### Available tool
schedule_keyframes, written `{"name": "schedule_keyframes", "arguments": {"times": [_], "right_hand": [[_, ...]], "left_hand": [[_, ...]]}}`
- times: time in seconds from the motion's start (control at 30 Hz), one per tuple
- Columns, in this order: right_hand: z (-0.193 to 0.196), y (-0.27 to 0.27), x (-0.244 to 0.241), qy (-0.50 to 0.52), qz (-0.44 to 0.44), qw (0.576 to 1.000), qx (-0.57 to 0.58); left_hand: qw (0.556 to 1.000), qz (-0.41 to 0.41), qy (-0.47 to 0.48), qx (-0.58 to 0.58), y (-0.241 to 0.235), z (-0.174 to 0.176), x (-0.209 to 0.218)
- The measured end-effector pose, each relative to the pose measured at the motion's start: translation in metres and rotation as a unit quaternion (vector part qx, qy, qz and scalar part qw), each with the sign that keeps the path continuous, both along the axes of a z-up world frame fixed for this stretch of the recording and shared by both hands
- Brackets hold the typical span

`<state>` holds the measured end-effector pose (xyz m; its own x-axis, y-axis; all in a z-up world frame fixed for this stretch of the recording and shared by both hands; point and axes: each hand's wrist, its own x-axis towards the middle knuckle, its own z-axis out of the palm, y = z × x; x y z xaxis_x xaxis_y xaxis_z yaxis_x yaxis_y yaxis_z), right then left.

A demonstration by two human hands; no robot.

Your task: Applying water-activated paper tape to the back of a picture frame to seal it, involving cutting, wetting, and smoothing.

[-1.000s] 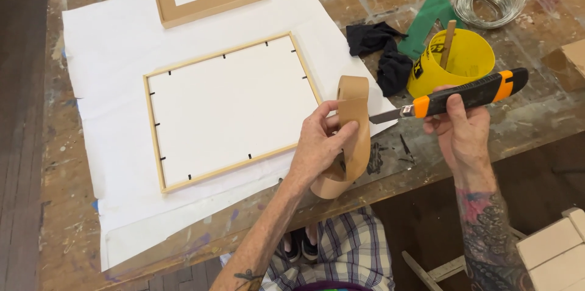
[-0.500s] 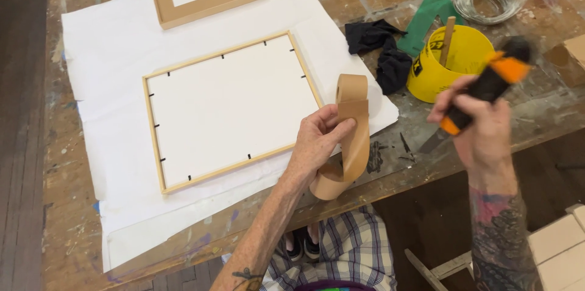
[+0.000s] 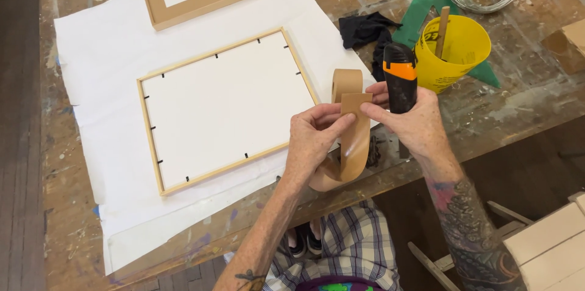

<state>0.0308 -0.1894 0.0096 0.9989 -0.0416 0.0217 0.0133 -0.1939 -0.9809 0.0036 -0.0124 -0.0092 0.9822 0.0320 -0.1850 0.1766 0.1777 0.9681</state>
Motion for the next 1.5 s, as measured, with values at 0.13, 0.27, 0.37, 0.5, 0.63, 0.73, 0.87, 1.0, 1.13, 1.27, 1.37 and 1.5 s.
{"name": "schedule_keyframes", "arguments": {"times": [0.13,0.27,0.37,0.5,0.63,0.73,0.87,1.0,1.13,1.27,1.37,1.5], "right_hand": [[0.003,0.001,-0.003,0.001,-0.004,1.000,0.015],[0.003,0.001,-0.002,-0.001,0.001,1.000,0.021],[0.005,0.001,-0.003,-0.003,0.005,1.000,0.025],[-0.001,0.000,-0.001,-0.007,0.004,0.999,0.036],[-0.003,-0.001,-0.003,-0.005,-0.005,0.999,0.052],[0.009,-0.006,-0.007,-0.011,-0.003,0.999,0.038],[0.026,-0.038,-0.007,-0.044,-0.027,0.982,0.181],[0.015,-0.066,0.003,-0.092,-0.074,0.972,0.205],[-0.001,-0.073,0.008,-0.091,-0.055,0.979,0.176],[-0.018,-0.067,0.018,-0.125,-0.014,0.979,0.162],[-0.021,-0.060,0.026,-0.145,0.013,0.972,0.182],[-0.019,-0.047,0.030,-0.140,0.035,0.969,0.201]], "left_hand": [[1.000,-0.007,-0.001,0.017,0.000,-0.009,0.002],[1.000,-0.005,-0.009,0.012,-0.001,-0.017,0.006],[1.000,-0.005,-0.017,0.020,-0.001,-0.012,0.005],[0.999,0.007,-0.029,0.027,-0.002,-0.009,0.004],[0.998,0.002,-0.060,0.030,-0.004,-0.004,0.002],[0.996,-0.029,-0.080,0.027,-0.001,-0.005,0.003],[0.998,-0.037,-0.013,-0.051,0.006,0.002,0.005],[0.994,-0.065,0.029,-0.087,0.010,0.002,0.006],[0.994,-0.064,0.040,-0.083,0.011,0.001,0.006],[0.994,-0.070,0.006,-0.082,0.011,-0.005,0.005],[0.995,-0.070,-0.020,-0.066,0.010,-0.009,0.005],[0.995,-0.066,-0.031,-0.067,0.009,-0.006,0.004]]}}
